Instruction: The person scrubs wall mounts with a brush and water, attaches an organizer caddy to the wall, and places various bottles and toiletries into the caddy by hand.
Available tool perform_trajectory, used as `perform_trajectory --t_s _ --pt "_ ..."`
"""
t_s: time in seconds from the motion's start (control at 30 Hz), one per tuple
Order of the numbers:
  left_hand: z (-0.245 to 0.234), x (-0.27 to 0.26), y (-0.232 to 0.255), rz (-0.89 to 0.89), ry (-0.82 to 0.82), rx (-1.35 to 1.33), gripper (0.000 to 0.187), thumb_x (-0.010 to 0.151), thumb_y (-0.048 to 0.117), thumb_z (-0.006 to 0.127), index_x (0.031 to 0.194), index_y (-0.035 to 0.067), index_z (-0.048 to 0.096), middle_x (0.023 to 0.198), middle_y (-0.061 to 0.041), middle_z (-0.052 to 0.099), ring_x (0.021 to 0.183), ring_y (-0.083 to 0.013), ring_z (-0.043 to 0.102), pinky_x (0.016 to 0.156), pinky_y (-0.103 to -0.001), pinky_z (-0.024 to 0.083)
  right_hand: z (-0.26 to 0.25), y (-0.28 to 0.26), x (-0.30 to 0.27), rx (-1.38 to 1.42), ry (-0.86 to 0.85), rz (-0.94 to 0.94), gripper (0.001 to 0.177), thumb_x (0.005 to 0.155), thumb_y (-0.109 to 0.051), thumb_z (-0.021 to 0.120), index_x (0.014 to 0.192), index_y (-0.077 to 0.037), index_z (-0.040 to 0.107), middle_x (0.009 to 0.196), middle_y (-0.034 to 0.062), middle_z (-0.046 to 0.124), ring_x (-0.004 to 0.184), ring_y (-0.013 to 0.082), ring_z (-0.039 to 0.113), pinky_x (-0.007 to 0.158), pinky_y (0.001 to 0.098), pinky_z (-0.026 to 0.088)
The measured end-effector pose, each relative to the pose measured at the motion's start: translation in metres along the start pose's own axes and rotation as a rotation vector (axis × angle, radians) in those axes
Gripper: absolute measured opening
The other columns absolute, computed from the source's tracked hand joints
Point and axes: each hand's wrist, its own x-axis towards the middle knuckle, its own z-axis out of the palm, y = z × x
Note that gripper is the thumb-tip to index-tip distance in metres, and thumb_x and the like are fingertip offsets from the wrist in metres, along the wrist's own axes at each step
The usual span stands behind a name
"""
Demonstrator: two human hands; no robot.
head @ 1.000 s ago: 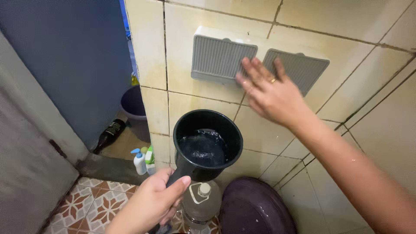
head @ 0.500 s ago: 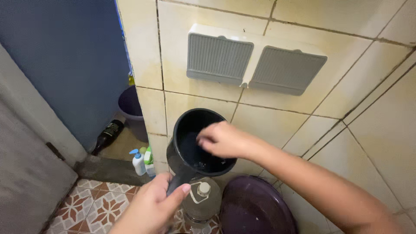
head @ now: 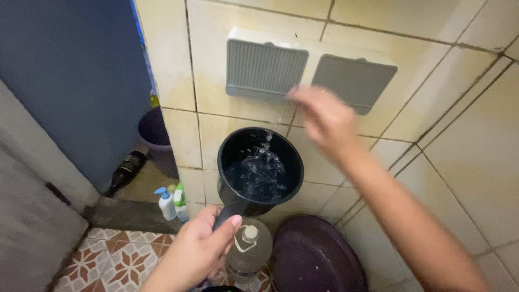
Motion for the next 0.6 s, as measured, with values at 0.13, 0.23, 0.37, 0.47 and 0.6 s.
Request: perform_trajectory --t_s 0.13,0.23,0.37,0.47,0.6 --pt "-0.002 0.0 0.001 -0.01 0.014 0.035 0.041 0.095 0.032 0.067 0.121 0.002 0.058 0.054 -0.004 0.053 0.035 -0.0136 0.042 0.036 -0.03 0.036 -0.044 0.031 -0.005 -0.525 -0.108 -0.135 0.061 0.093 -0.004 0.066 0.153 -0.005 0.053 0.162 0.0118 0.051 0.152 0.0262 0.047 0.128 0.0514 0.03" --pt "-0.006 0.001 0.002 -0.013 0.018 0.042 0.04 0.094 0.032 0.066 0.119 0.001 0.06 0.053 -0.005 0.052 0.034 -0.0138 0.041 0.035 -0.03 0.035 -0.028 0.04 -0.027 -0.58 -0.121 -0.017 0.074 0.105 -0.018 0.065 0.166 0.004 0.028 0.173 0.0217 0.022 0.161 0.0334 0.019 0.129 0.057 0.01" --pt "-0.012 -0.001 -0.001 0.086 -0.027 0.061 0.037 0.094 0.03 0.062 0.105 -0.005 0.059 0.053 -0.006 0.051 0.033 -0.0126 0.041 0.034 -0.029 0.034 -0.019 0.054 -0.048 -0.665 -0.274 -0.09 0.078 0.104 -0.025 0.06 0.167 0.003 0.023 0.173 0.0221 0.017 0.157 0.0348 0.012 0.123 0.0587 0.005" --pt "-0.012 -0.001 -0.003 0.076 -0.019 0.058 0.034 0.094 0.029 0.063 0.103 -0.004 0.059 0.055 -0.004 0.052 0.034 -0.0118 0.041 0.034 -0.029 0.034 -0.026 0.069 -0.053 -0.571 -0.213 0.015 0.074 0.108 -0.017 0.058 0.17 0.002 0.022 0.177 0.0212 0.014 0.165 0.0342 0.012 0.133 0.0542 0.006" --pt "-0.012 0.0 -0.005 0.091 -0.051 0.012 0.037 0.096 0.029 0.063 0.1 -0.007 0.053 0.056 -0.005 0.051 0.034 -0.0119 0.039 0.033 -0.029 0.033 -0.018 0.067 -0.087 -0.548 -0.249 -0.006 0.084 0.088 -0.013 0.066 0.162 0.004 0.028 0.171 0.0228 0.016 0.16 0.0375 0.014 0.128 0.0604 0.001"
